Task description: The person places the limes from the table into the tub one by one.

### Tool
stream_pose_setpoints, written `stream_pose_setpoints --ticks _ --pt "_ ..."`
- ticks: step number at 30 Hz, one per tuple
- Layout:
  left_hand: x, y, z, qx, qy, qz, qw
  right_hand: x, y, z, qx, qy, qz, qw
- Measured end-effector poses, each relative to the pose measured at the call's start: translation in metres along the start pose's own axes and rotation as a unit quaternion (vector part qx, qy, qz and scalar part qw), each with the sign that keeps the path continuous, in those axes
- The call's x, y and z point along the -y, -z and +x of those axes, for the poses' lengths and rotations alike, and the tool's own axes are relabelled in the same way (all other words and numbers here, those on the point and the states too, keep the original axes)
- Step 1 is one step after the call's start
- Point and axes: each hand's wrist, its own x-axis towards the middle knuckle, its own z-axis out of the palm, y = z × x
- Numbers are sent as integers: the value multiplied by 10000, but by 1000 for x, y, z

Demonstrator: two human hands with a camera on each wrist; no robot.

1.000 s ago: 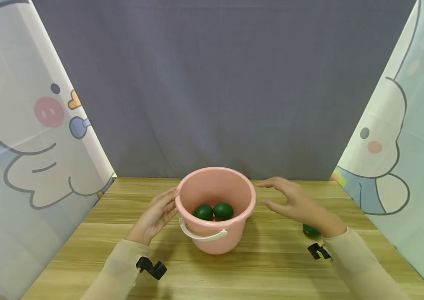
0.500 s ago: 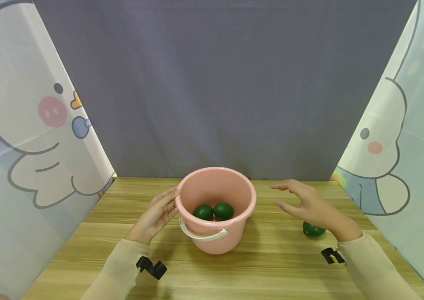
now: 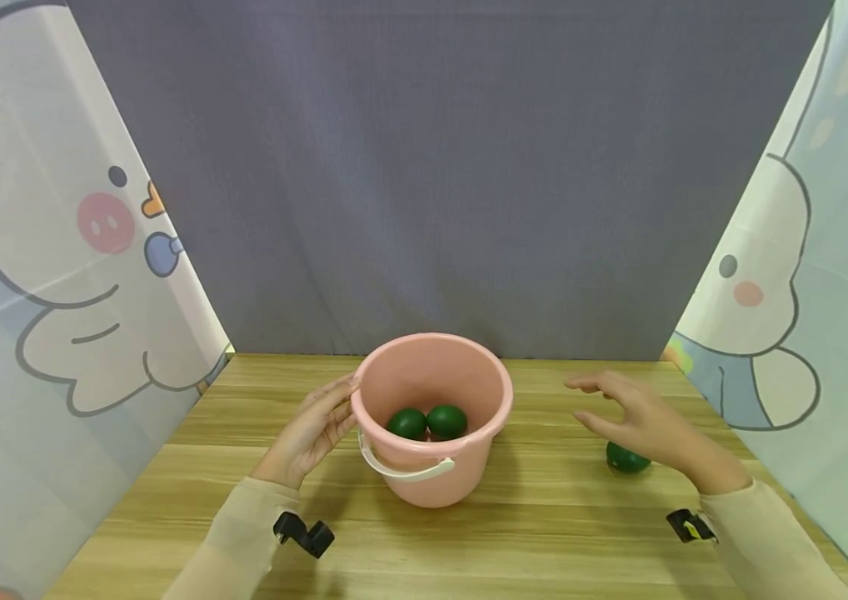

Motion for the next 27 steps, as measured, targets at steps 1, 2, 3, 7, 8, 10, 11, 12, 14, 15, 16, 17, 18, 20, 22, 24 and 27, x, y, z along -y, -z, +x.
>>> stream_pose_setpoints --ticks 1,2,3,7,8,10,11,12,14,15,16,17,18,20,22,24,27 --pt "0 0 0 15 -13 -20 10000 -1 0 -2 -10 -1 -37 10000" --pt "0 0 0 35 -15 -45 10000 -2 -1 -4 -7 -3 -38 10000" --pt "0 0 0 25 -20 -63 10000 -3 -1 -6 -3 -9 -37 10000" --pt "0 -1 1 -94 30 -100 9999 -8 -2 -14 30 -39 -62 10000" --pt "0 -1 2 -105 46 -90 9999 -9 -2 -15 36 -47 -65 10000" --pt "0 -1 2 -140 62 -85 9998 -11 -3 -19 48 -79 -94 9999" --pt "0 -2 2 -144 71 -90 9998 -12 -3 -21 51 -98 -97 9999" --pt "0 -2 2 -137 75 -81 9998 -12 -3 -22 57 -117 -90 9999" --pt "-1 -2 1 -110 77 -66 9999 -14 -3 -25 74 -176 -100 9998" --pt "-1 -2 1 -97 72 -60 9999 -14 -4 -27 87 -197 -94 9997" --pt "-1 -2 1 -78 71 -49 9999 -15 -4 -29 96 -221 -94 9997" --pt "-1 -2 1 -58 70 -37 10000 -15 -5 -30 113 -242 -77 9996" --pt "-1 -1 1 -41 69 -25 10000 -15 -5 -31 133 -266 -67 9995" --pt "0 -1 1 -31 72 -18 10000 -16 -7 -35 165 -331 -58 9993" --pt "0 -1 1 -46 86 -10 10000 -17 -8 -38 182 -427 -38 9989" --pt "0 -1 1 -80 110 9 9999 -19 -10 -41 177 -526 -44 9984" --pt "-1 -1 2 -130 139 36 9998 -21 -11 -46 171 -657 -42 9977"
